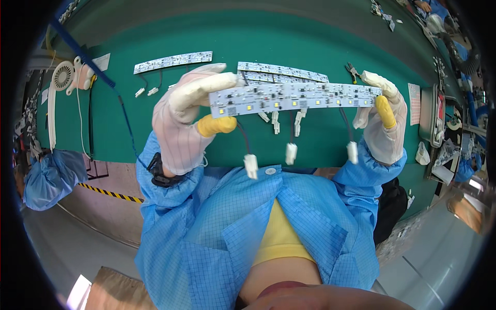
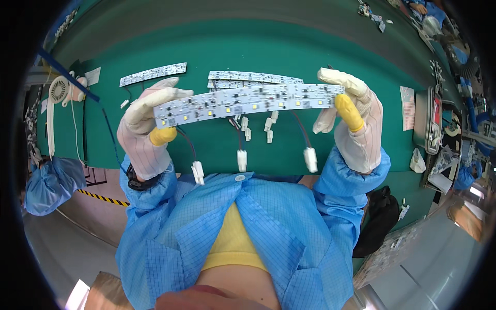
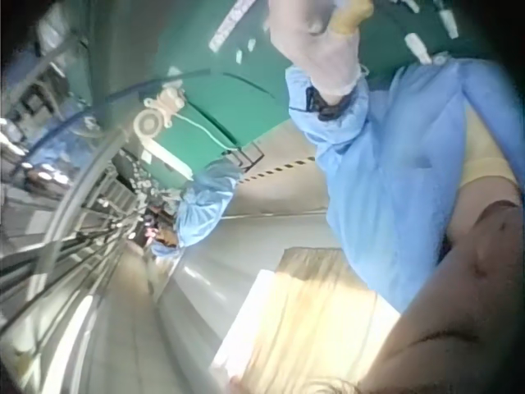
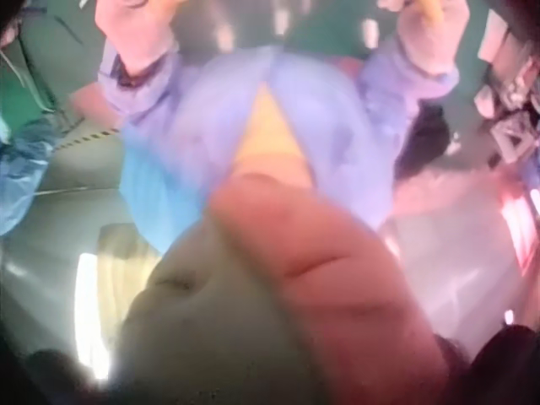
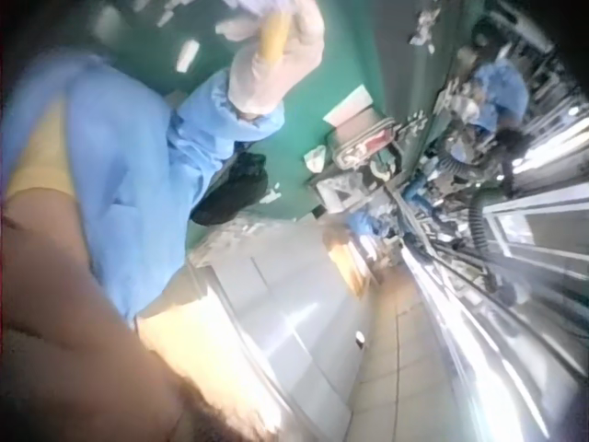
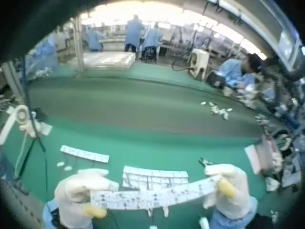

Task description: Assembling small plastic components onto electronic circuit strips at a manual assembly station.

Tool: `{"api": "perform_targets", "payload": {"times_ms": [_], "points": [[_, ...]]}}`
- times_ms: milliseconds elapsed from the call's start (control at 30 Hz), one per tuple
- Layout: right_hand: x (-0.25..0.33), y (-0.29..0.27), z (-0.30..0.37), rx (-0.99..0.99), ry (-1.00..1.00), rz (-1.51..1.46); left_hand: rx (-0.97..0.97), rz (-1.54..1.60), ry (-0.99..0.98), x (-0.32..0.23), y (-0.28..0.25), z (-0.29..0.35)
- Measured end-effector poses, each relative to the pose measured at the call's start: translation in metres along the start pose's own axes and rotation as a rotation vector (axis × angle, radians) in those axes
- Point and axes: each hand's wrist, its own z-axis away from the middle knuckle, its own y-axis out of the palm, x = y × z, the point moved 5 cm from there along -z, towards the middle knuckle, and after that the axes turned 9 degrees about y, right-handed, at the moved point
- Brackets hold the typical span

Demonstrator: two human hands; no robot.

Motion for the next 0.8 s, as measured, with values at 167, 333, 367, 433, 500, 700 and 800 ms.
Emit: {"api": "perform_targets", "payload": {"times_ms": [167, 333, 367, 433, 500, 700, 800], "points": [[-0.002, -0.007, 0.001, 0.069, 0.040, 0.092, 0.031, 0.005, 0.005, 0.000, -0.002, 0.004], [0.001, -0.003, -0.001, 0.086, 0.053, 0.035, -0.048, 0.019, -0.156, 0.002, -0.002, 0.002], [0.000, -0.004, -0.001, 0.111, 0.079, -0.015, -0.044, 0.021, -0.157, 0.001, -0.001, 0.001], [-0.001, -0.003, -0.001, 0.094, 0.063, -0.008, -0.120, 0.153, -0.303, 0.004, -0.001, 0.004], [0.000, -0.001, -0.001, 0.074, 0.045, 0.003, -0.089, 0.070, -0.254, 0.006, -0.006, 0.004], [0.009, 0.009, -0.001, 0.078, 0.078, 0.097, -0.148, 0.129, -0.152, 0.008, -0.010, 0.012], [0.008, 0.009, -0.003, 0.169, 0.063, 0.138, -0.176, 0.114, -0.161, 0.011, -0.014, 0.015]]}}
